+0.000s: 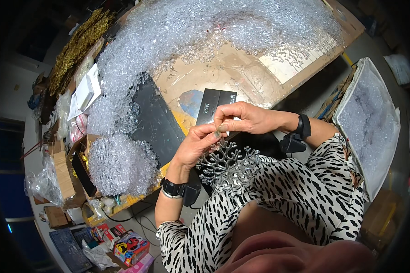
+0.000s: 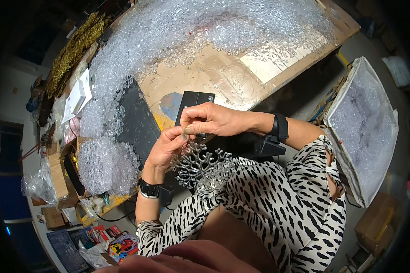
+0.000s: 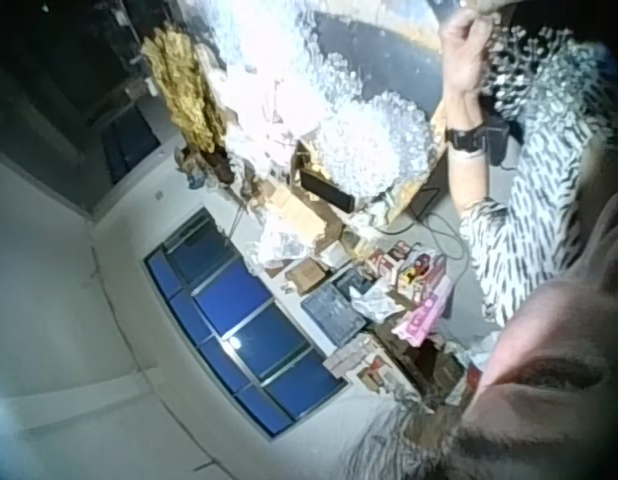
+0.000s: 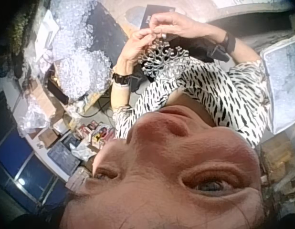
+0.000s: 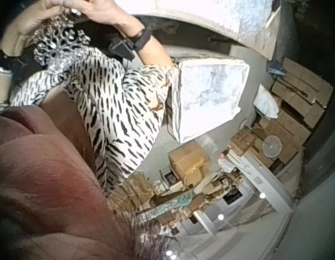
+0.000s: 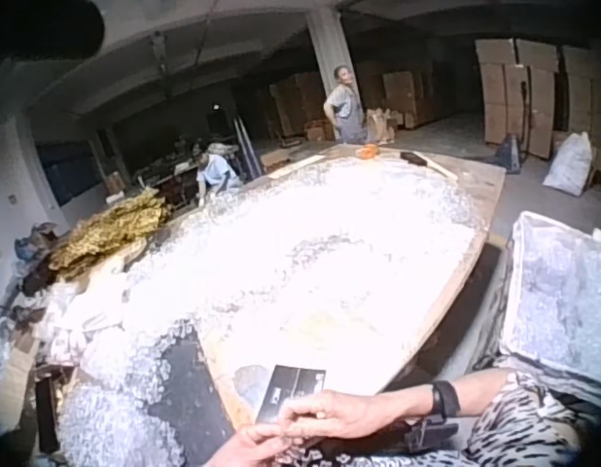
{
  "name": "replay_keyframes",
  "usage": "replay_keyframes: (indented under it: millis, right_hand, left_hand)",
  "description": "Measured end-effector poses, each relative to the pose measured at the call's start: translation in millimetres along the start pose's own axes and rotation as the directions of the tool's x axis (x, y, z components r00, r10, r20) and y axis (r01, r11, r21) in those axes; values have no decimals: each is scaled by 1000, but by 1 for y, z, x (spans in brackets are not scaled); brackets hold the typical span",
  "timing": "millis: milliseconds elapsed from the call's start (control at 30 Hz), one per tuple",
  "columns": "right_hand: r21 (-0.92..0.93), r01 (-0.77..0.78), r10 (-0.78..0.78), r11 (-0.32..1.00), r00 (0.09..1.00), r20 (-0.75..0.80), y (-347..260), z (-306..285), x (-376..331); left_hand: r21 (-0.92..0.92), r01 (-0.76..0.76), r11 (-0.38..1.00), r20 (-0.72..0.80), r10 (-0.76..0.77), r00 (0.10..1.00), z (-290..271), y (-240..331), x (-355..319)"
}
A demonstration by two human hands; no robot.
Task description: The recorder is packaging snowflake ornaments by placing them into bags and attaching hooks.
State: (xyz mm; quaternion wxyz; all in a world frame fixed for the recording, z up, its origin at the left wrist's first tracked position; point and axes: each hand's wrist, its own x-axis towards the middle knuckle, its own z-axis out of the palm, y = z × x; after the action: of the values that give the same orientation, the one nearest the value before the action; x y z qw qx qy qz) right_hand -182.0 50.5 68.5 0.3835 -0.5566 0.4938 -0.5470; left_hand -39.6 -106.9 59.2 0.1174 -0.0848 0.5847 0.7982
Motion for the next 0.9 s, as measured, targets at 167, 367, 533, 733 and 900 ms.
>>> replay_keyframes:
  millis: [167,367,533,733,900]
  right_hand:
    - [53,-92,90,994,995,47,-6,-4,0]
    - [-317,131,-134,939,991,12,-17,3,-5]
    - [-508,293,-310,810,949,54,-14,8,-9]
    - [-230,52,-103,972,971,-215,-15,14,-14]
    - [198,-378,389,904,921,-18,-11,4,-12]
  left_hand:
    - [-42,-6,999,14,6,1000,-1,-2,0]
    - [-90,-13,996,35,16,999,-1,1,-1]
    - [19,-160,987,-89,161,983,1,-8,1]
    - [870,-262,418,-169,751,638,32,-7,-4]
    - [904,-205,374,-202,799,566,43,-10,-8]
